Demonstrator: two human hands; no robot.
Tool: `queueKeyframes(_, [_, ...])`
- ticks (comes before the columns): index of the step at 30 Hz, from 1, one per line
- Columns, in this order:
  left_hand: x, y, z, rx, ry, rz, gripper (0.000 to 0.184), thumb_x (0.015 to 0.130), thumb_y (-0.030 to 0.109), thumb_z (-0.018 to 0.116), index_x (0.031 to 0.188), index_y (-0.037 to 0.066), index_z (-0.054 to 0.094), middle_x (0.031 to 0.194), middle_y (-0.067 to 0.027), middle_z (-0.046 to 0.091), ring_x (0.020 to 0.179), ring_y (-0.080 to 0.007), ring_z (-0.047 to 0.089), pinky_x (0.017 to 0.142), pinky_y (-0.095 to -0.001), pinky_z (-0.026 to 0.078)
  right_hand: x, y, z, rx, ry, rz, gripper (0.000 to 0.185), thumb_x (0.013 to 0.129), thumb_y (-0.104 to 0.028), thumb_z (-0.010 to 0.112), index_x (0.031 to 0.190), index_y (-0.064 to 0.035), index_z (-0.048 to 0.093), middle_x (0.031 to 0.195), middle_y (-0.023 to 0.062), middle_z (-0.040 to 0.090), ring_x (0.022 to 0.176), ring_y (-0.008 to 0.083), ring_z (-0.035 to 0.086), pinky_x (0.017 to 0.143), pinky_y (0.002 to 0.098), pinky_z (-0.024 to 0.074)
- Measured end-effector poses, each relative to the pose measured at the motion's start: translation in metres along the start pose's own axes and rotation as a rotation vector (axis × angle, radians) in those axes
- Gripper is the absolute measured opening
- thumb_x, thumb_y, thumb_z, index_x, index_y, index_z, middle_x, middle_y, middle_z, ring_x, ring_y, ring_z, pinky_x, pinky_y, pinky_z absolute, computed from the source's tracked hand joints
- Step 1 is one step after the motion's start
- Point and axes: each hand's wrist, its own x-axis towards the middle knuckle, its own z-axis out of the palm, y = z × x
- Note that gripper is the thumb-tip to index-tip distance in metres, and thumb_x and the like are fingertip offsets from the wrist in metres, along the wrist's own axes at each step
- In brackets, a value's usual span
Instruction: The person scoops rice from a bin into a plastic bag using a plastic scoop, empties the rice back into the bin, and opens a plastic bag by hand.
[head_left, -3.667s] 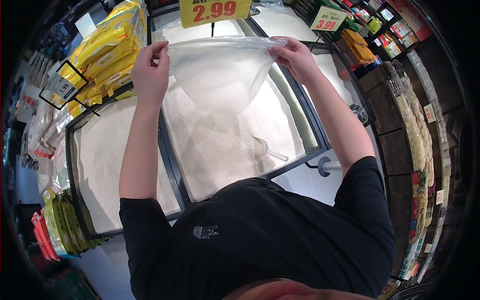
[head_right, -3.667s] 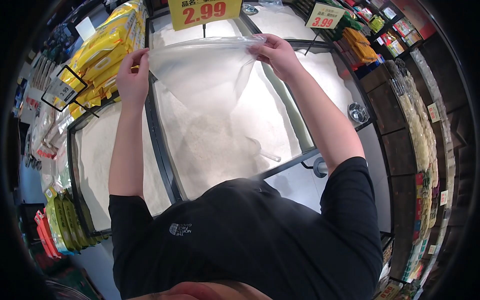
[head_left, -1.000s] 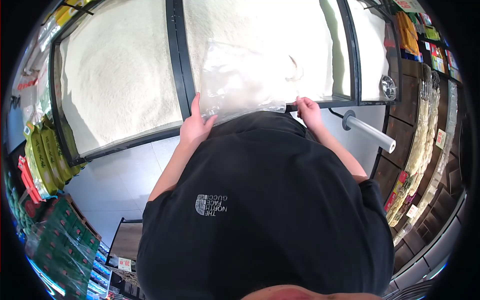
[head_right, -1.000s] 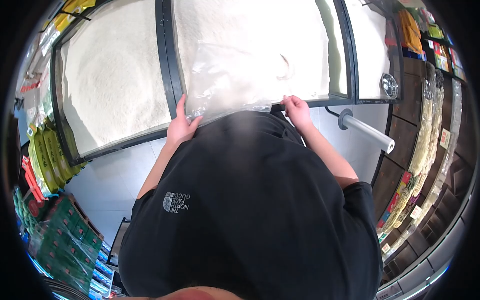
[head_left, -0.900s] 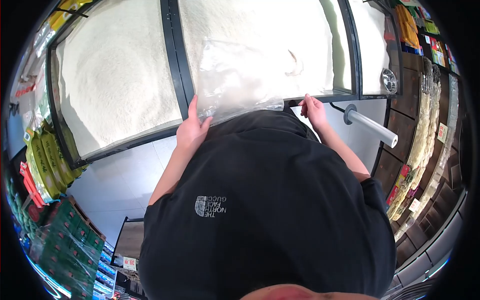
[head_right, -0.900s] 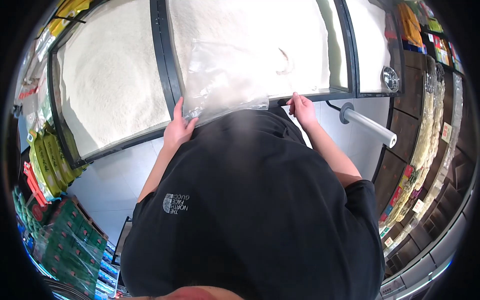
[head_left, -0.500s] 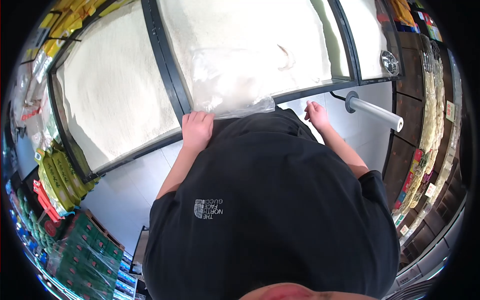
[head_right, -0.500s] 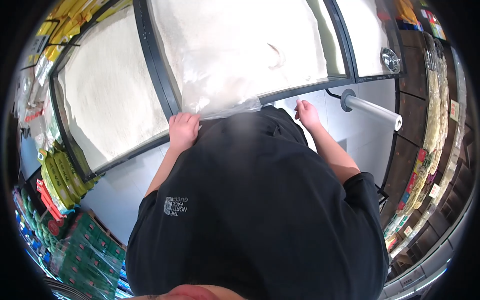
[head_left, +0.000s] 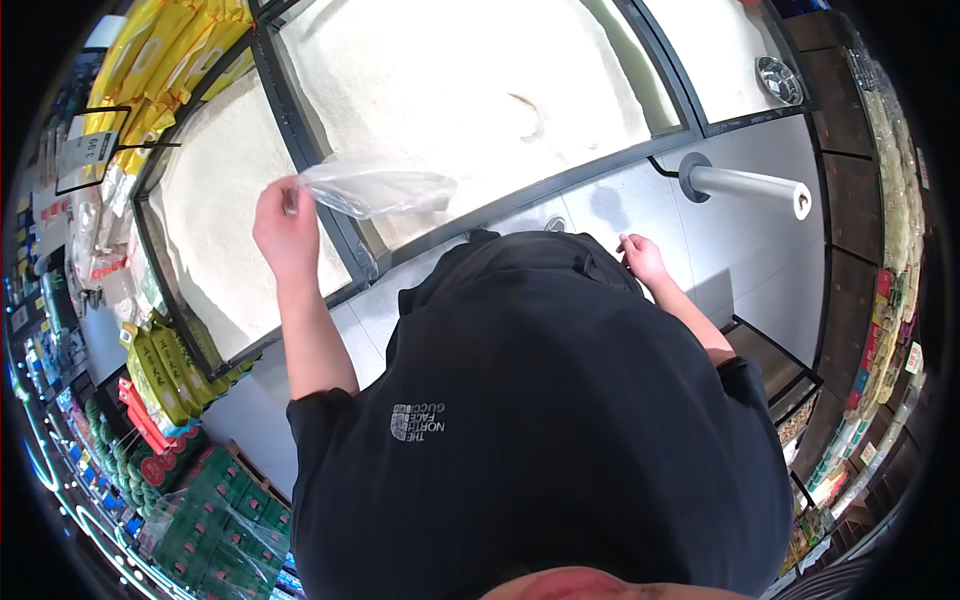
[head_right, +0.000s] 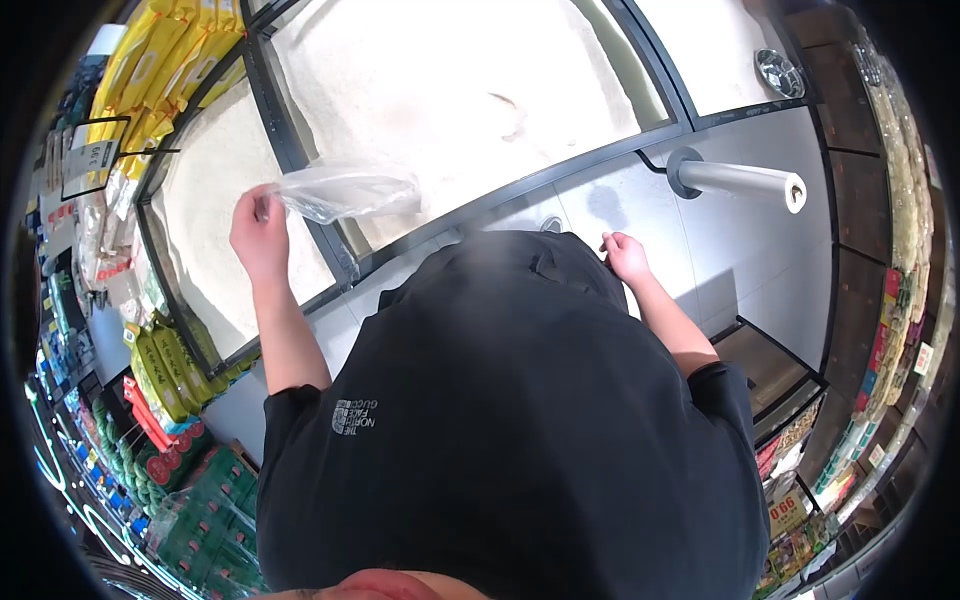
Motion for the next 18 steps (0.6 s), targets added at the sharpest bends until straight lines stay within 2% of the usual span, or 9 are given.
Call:
queueKeyframes(1, [0.007,0.017,-0.005,0.022,-0.035,-0.040,0.014,0.089,0.013,0.070,0.100,0.004,0.071,0.088,-0.0077,0.069,0.076,-0.0185,0.065,0.072,-0.0312,0.052,-0.002,0.007,-0.005,-0.022,-0.011,-0.019,0.037,0.104,-0.033,0.056,0.088,-0.0022,0.070,0.061,0.0042,0.062,0.054,0.0119,0.058,0.055,0.0303,0.0480])
queueKeyframes(3, [0.026,0.052,-0.020,0.065,-0.082,-0.124,0.015,0.089,0.014,0.070,0.102,0.005,0.071,0.089,-0.0073,0.069,0.077,-0.0172,0.065,0.072,-0.0304,0.052,-0.001,0.025,-0.019,-0.040,0.012,-0.071,0.023,0.096,-0.023,0.061,0.088,-0.0028,0.065,0.067,0.0070,0.064,0.060,0.0149,0.063,0.062,0.0331,0.0520])
queueKeyframes(6, [0.050,0.093,-0.031,0.296,-0.153,0.125,0.017,0.091,0.023,0.066,0.102,0.010,0.069,0.084,-0.0068,0.067,0.080,-0.0230,0.066,0.072,-0.0361,0.053,0.005,0.040,-0.024,0.036,0.089,-0.133,0.012,0.086,-0.012,0.064,0.089,-0.0043,0.055,0.075,0.0058,0.062,0.065,0.0147,0.062,0.065,0.0324,0.0521])
queueKeyframes(9, [0.066,0.143,-0.038,0.404,-0.119,0.356,0.019,0.092,0.027,0.063,0.101,0.011,0.068,0.083,-0.0078,0.065,0.083,-0.0284,0.066,0.072,-0.0406,0.053,0.019,0.031,-0.026,0.080,-0.050,-0.231,0.010,0.088,-0.011,0.063,0.091,-0.0036,0.057,0.075,0.0045,0.061,0.065,0.0135,0.060,0.064,0.0316,0.0518])
queueKeyframes(10, [0.072,0.159,-0.040,0.416,-0.087,0.435,0.020,0.093,0.029,0.061,0.100,0.012,0.068,0.083,-0.0082,0.064,0.085,-0.0301,0.066,0.072,-0.0420,0.052,0.024,0.021,-0.020,0.097,-0.072,-0.341,0.010,0.089,-0.009,0.062,0.097,-0.0028,0.060,0.073,0.0032,0.060,0.064,0.0120,0.058,0.064,0.0309,0.0513])
queueKeyframes(13, [0.095,0.205,-0.056,0.535,-0.162,0.453,0.021,0.094,0.025,0.060,0.097,0.004,0.062,0.085,-0.0132,0.067,0.079,-0.0319,0.065,0.071,-0.0381,0.050,0.022,-0.043,-0.006,0.158,-0.266,-0.399,0.014,0.094,-0.012,0.065,0.104,-0.0019,0.063,0.072,0.0015,0.059,0.065,0.0101,0.057,0.065,0.0288,0.0511])
queueKeyframes(15, [0.107,0.230,-0.068,0.497,-0.144,0.396,0.022,0.096,0.025,0.057,0.098,0.003,0.060,0.079,-0.0146,0.065,0.074,-0.0320,0.064,0.070,-0.0387,0.050,0.006,-0.106,0.005,0.322,-0.439,-0.380,0.022,0.096,-0.020,0.068,0.108,-0.0022,0.064,0.070,0.0006,0.060,0.068,0.0088,0.059,0.066,0.0266,0.0511])
queueKeyframes(16, [0.117,0.235,-0.077,0.362,-0.153,0.365,0.025,0.097,0.028,0.056,0.097,0.003,0.060,0.071,-0.0114,0.063,0.064,-0.0239,0.063,0.064,-0.0354,0.049,0.013,-0.126,0.018,0.347,-0.518,-0.394,0.030,0.096,-0.022,0.069,0.118,-0.0034,0.061,0.075,0.0018,0.062,0.072,0.0096,0.062,0.068,0.0262,0.0521])
queueKeyframes(18, [0.131,0.247,-0.094,0.316,-0.163,0.315,0.026,0.098,0.029,0.056,0.096,0.003,0.060,0.070,-0.0091,0.062,0.061,-0.0203,0.060,0.061,-0.0336,0.048,0.013,-0.174,0.040,0.484,-0.618,-0.354,0.050,0.095,-0.023,0.071,0.137,-0.0051,0.050,0.094,0.0068,0.064,0.086,0.0137,0.065,0.077,0.0294,0.0541])
